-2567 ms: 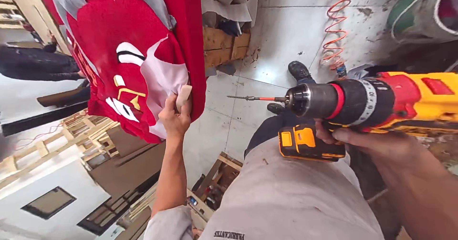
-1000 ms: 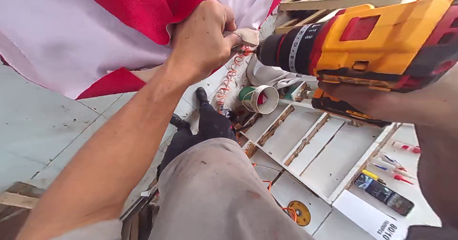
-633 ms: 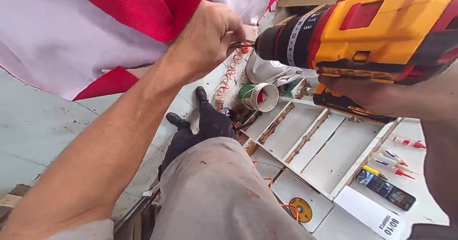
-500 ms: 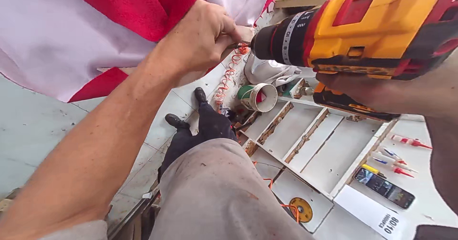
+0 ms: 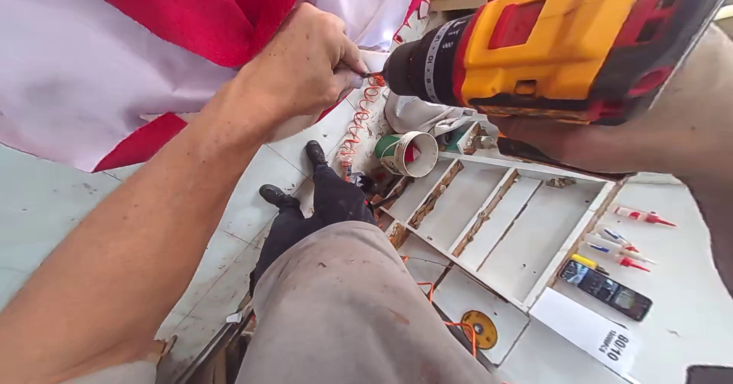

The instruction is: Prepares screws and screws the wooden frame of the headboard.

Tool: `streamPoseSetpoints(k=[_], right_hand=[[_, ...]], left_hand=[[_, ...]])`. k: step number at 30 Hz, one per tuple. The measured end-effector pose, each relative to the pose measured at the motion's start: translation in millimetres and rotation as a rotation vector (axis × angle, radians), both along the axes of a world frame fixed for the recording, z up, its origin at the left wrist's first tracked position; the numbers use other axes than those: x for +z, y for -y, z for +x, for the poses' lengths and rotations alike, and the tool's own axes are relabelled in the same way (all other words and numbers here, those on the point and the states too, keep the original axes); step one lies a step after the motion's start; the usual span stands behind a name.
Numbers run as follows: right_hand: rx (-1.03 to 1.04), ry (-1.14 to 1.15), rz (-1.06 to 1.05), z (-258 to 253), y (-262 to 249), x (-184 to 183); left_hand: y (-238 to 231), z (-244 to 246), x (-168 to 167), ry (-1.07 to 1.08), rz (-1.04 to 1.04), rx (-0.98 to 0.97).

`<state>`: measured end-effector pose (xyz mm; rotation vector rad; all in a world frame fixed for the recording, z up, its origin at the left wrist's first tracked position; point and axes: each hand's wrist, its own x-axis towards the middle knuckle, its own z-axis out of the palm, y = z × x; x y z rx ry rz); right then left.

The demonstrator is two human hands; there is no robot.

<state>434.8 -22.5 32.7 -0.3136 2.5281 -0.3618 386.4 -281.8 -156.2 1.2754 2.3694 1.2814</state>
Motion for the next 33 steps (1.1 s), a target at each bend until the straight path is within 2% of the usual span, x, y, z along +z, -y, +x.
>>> streamPoseSetpoints(k=[6, 14, 24, 33], right_hand=[[-0.035, -0.157, -0.019, 27.3, 18.8, 2.2], [-0.042, -0.142, 0.094, 30.3, 20.9, 3.6], [-0.053, -0.134, 0.038, 28.1, 23.7, 2.2], [-0.029, -0.09, 0.103, 22.5, 22.9, -4.5]], left_hand=[[-0.5, -1.9, -2.3, -0.032, -0.019, -0.016], [-1.1, -2.0, -0.9, -0.018, -0.036, -0.023], [1.0, -6.3, 0.9, -0.013, -0.035, -0.054], [0.0, -8.0, 0.6, 0.007, -0.025, -0.064]])
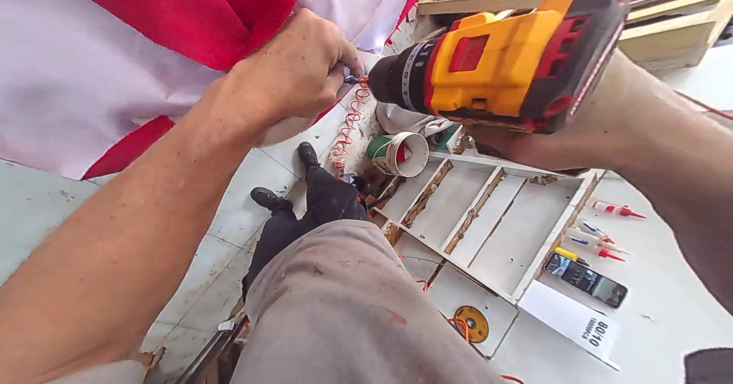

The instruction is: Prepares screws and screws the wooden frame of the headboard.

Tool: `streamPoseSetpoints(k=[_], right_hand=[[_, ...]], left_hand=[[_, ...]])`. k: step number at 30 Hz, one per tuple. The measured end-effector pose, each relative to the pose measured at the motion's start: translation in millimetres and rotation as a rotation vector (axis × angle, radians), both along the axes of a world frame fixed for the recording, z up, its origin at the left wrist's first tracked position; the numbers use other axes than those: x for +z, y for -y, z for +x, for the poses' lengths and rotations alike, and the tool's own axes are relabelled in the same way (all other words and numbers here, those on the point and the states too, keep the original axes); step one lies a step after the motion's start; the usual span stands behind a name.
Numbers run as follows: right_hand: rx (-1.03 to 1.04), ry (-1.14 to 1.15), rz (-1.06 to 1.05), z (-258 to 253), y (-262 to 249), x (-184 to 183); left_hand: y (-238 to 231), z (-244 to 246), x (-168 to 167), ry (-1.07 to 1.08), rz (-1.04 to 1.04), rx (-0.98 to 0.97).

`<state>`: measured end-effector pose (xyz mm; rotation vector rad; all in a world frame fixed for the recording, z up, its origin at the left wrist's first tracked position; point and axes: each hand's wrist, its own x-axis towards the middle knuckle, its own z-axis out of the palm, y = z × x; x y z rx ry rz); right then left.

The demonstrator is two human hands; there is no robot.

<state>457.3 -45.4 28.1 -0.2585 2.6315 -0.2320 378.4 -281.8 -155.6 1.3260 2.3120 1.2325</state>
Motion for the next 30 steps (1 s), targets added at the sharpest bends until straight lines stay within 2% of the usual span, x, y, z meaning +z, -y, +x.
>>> streamPoseSetpoints(k=[9, 21, 25, 27, 30], right_hand=[[0.093, -0.025, 0.101, -9.8, 12.1, -13.2], [0.13, 0.002, 0.064, -20.4, -1.5, -18.0], [0.223, -0.024, 0.08, -17.4, 3.5, -10.3], [0.174, 0.028, 0.093, -16.6, 2.3, -9.5], [0.095, -0.013, -0.018, -5.6, -20.8, -12.1]], left_hand=[[0.3, 1.0, 0.0, 0.045, -0.021, 0.01], [-0.9, 0.2, -2.8, 0.001, 0.0, 0.026], [-2.0, -0.1, 2.5, 0.003, -0.046, 0.036], [-4.2, 1.0, 3.2, 0.009, -0.06, 0.04], [-4.4, 7.7, 17.8, 0.054, -0.121, 0.102]])
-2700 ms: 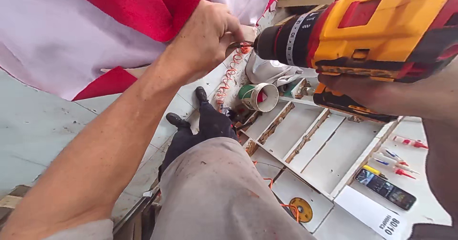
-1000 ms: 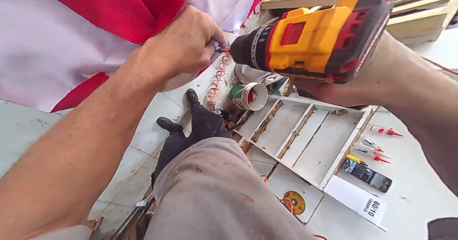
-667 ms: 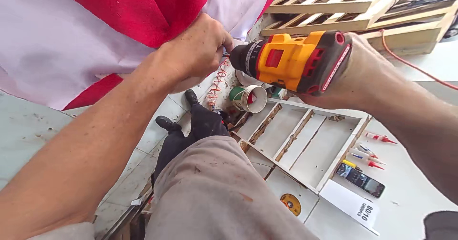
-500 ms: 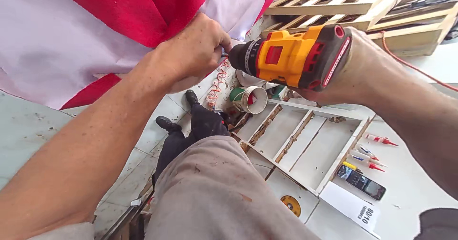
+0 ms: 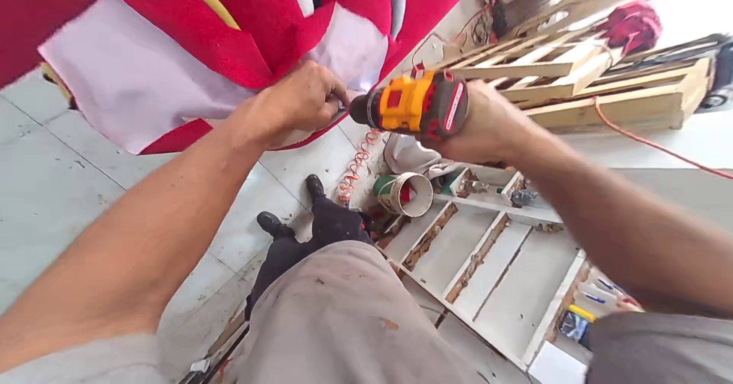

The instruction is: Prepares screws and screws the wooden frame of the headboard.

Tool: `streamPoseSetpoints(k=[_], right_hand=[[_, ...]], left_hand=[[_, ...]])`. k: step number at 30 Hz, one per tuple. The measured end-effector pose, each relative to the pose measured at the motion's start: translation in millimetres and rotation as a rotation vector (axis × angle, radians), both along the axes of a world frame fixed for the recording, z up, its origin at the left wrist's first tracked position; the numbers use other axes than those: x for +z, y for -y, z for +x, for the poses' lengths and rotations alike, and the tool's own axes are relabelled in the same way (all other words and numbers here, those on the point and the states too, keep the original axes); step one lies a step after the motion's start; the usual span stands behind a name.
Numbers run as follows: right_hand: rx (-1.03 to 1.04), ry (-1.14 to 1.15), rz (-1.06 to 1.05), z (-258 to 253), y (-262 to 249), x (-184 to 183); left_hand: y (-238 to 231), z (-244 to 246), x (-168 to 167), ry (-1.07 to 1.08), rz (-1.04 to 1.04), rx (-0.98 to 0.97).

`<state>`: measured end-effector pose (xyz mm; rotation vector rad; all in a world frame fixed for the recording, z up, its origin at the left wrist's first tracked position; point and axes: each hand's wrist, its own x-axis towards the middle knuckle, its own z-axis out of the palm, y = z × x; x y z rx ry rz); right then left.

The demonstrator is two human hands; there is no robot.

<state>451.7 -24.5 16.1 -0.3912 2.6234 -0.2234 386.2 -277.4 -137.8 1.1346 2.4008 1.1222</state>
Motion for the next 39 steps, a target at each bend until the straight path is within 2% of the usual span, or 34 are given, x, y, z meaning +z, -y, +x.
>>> streamPoseSetpoints(k=[2, 5, 8, 10, 16, 22, 24, 27, 29, 31, 33, 34, 36, 39], right_hand=[[-0.067, -0.085, -0.094, 27.6, -21.1, -3.5], [-0.218, -0.231, -0.325, 88.3, -49.8, -16.1], [-0.29, -0.42, -0.522, 136.0, -47.3, -41.6], [-0.306, -0.543, -0.577, 154.6, -35.1, -58.5], [-0.495, -0.786, -0.479, 187.8, 2.2, -86.4], [-0.612, -0.807, -0.425, 207.8, 30.9, -101.3], [-0.619, -0.814, -0.423, 216.1, 40.2, -106.1], [-0.609, -0.795, -0.443, 227.9, 52.8, -112.0], [-0.553, -0.754, -0.423, 235.0, 55.8, -112.2], [-0.524, -0.69, -0.44, 244.3, 59.1, -112.8], [-0.535, -0.588, -0.471, 261.5, 67.5, -113.1], [-0.549, -0.527, -0.51, 267.9, 74.4, -111.1], [-0.549, -0.446, -0.66, 274.5, 89.5, -109.4], [-0.496, -0.353, -0.88, 281.2, 107.4, -105.1]], left_hand=[[-0.8, 22.0, 17.3, 0.011, -0.01, 0.137], [-19.2, 86.2, 51.4, -0.101, 0.203, 0.416], [-47.4, 162.3, 77.6, -0.075, 0.469, 0.471], [-67.4, 197.4, 87.7, -0.079, 0.559, 0.473], [-86.0, 233.2, 90.1, -0.217, 0.455, 0.542], [-83.5, 254.1, 75.3, 0.148, 0.756, 0.504], [-75.3, 263.4, 73.5, 0.167, 0.79, 0.487], [-51.4, 275.6, 70.7, 0.114, 0.734, 0.455], [-17.5, 284.1, 58.4, 0.312, 0.726, 0.465], [24.1, 287.5, 25.2, 0.749, 0.787, 0.584], [59.1, 290.3, -5.8, 1.254, 0.919, 0.807], [72.6, 290.6, -15.3, 1.394, 0.994, 0.891], [92.2, 288.3, -22.2, 1.426, 1.19, 0.965], [109.9, 279.6, -20.5, 1.218, 1.504, 0.891]])
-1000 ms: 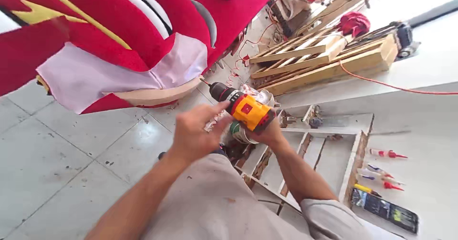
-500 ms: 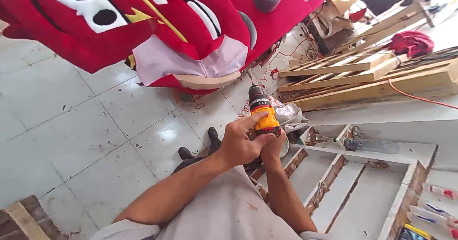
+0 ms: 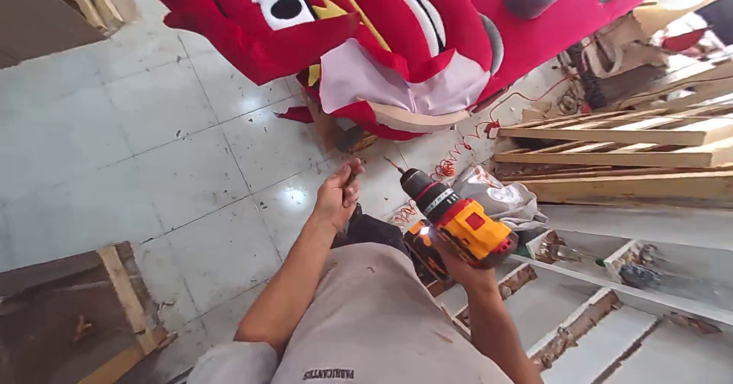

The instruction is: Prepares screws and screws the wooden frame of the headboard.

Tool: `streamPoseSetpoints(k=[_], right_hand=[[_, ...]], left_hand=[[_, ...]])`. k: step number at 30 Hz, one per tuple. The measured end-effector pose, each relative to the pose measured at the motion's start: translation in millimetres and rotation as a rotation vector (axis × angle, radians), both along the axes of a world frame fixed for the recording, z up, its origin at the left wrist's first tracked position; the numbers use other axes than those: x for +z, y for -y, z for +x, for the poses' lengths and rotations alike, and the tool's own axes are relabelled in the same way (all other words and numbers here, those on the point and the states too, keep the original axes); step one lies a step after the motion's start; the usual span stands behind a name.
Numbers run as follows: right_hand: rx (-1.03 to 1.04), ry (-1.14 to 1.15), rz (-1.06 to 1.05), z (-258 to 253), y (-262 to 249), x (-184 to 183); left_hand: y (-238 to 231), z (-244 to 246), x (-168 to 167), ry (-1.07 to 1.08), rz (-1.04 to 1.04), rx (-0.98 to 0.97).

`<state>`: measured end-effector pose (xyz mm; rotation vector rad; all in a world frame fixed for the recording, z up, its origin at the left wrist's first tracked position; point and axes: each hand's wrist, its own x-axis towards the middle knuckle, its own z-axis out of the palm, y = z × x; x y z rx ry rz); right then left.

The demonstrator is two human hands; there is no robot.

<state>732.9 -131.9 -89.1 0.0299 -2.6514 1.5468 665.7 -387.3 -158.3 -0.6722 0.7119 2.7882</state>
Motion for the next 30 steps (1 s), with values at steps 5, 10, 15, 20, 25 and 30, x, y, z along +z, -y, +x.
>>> streamPoseSetpoints(k=[5, 10, 15, 20, 25, 30], right_hand=[[0.118, 0.057, -0.119, -17.6, 14.8, -0.2], [0.182, 0.096, -0.206, -47.8, 24.7, -1.7], [0.223, 0.124, -0.268, -59.2, 38.1, -5.4], [0.149, 0.066, -0.258, -47.3, 56.7, -4.7], [0.012, 0.031, -0.28, -10.6, 88.3, -14.0], [-0.161, -0.023, -0.512, 25.5, 147.8, -25.3]], left_hand=[[18.0, -27.8, 23.0, -0.162, 0.031, 0.18], [27.1, -45.3, 41.4, -0.259, 0.041, 0.19], [28.6, -49.6, 48.4, -0.247, 0.033, 0.145], [40.7, -53.7, 58.4, -0.251, -0.027, 0.067], [63.2, -51.1, 63.1, -0.301, -0.237, -0.062], [82.1, -44.7, 67.4, -0.432, -0.386, -0.215]])
